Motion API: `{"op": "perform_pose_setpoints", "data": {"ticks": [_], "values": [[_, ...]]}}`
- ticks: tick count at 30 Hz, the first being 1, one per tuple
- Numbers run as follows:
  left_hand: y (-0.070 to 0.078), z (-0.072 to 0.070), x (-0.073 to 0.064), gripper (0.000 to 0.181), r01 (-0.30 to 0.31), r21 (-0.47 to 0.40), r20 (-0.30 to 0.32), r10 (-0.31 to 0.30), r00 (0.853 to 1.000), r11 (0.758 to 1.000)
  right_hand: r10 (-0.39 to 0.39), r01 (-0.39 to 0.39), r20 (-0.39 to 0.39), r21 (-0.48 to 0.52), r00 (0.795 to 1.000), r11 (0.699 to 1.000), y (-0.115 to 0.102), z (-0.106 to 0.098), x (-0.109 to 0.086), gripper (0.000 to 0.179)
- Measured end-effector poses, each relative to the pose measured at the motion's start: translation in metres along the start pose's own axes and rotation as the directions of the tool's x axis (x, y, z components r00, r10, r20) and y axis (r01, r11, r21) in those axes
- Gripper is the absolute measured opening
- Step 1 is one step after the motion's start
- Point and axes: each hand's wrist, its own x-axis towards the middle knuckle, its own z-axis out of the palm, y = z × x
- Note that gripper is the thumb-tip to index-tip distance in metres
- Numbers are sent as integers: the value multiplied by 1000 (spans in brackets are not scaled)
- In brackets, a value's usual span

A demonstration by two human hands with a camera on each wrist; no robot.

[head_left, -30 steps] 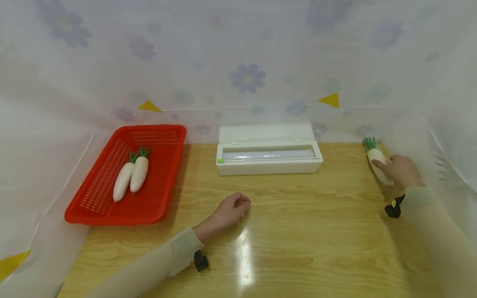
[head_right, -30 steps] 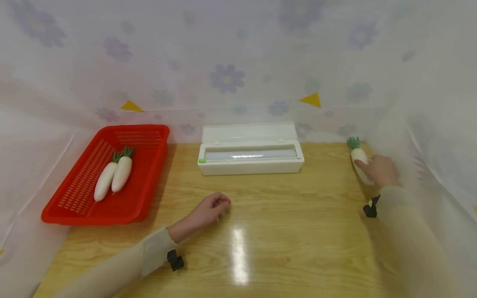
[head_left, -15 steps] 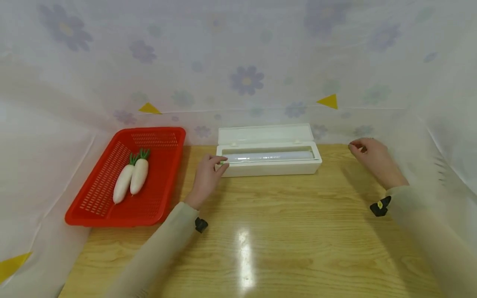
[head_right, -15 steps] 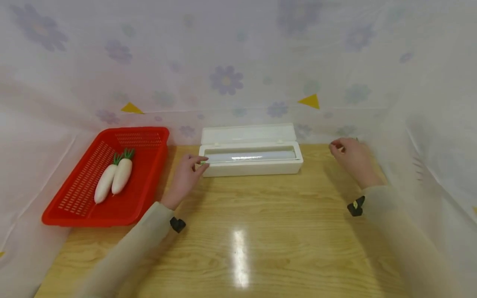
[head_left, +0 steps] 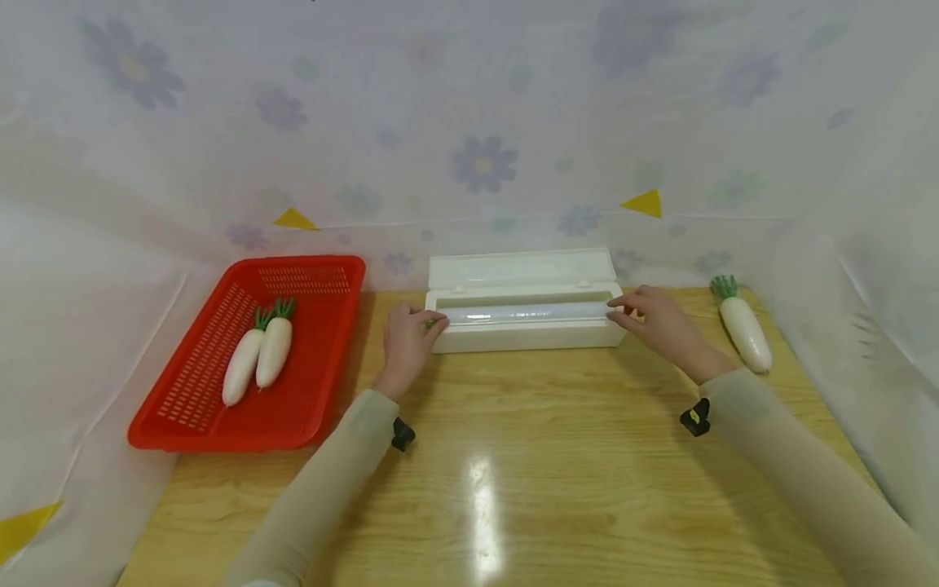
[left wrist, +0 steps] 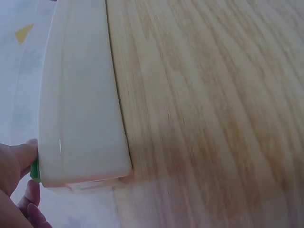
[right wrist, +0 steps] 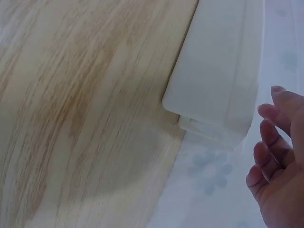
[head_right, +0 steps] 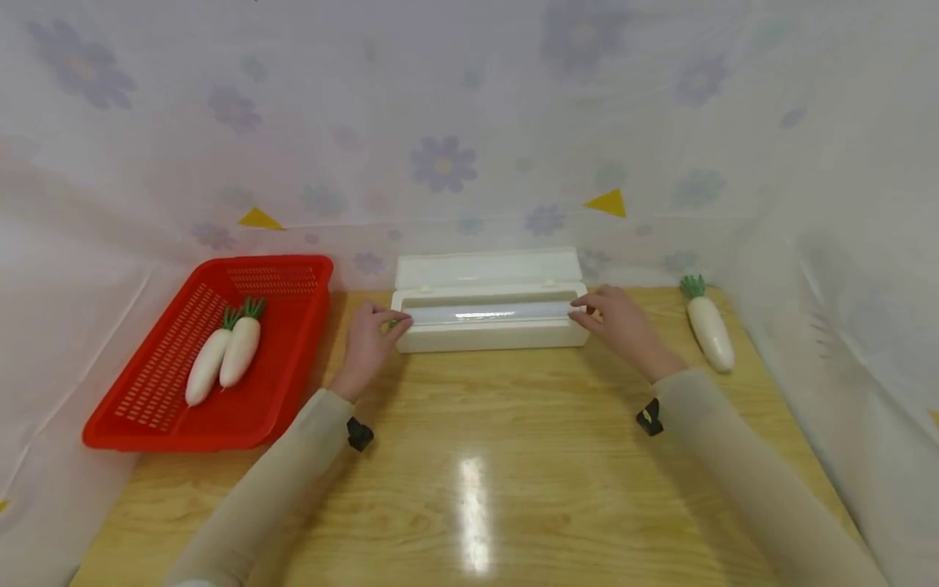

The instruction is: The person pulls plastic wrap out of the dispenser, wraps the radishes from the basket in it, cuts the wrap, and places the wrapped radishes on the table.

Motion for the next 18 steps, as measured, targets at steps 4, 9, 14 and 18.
{"op": "perform_pose_setpoints", "data": {"ticks": [4,9,14,18], "values": [[-3,3,4,19,-22,10,-8,22,1000,1000,-7,7,-9,13,1000,1000,0,10,4,28],[-2,2,10,20,-16,26,-1,16,1000,1000,-37,41,-77,50,996,998,5,21,8,19],[1,0,16,19,-11,50,30,9,1000,999,-44,46,-103,21,994,999,3,23,13,17],[3,-1,20,18,-11,56,58,7,998,998,-26,25,-88,-11,996,1000,2,22,16,18]]}}
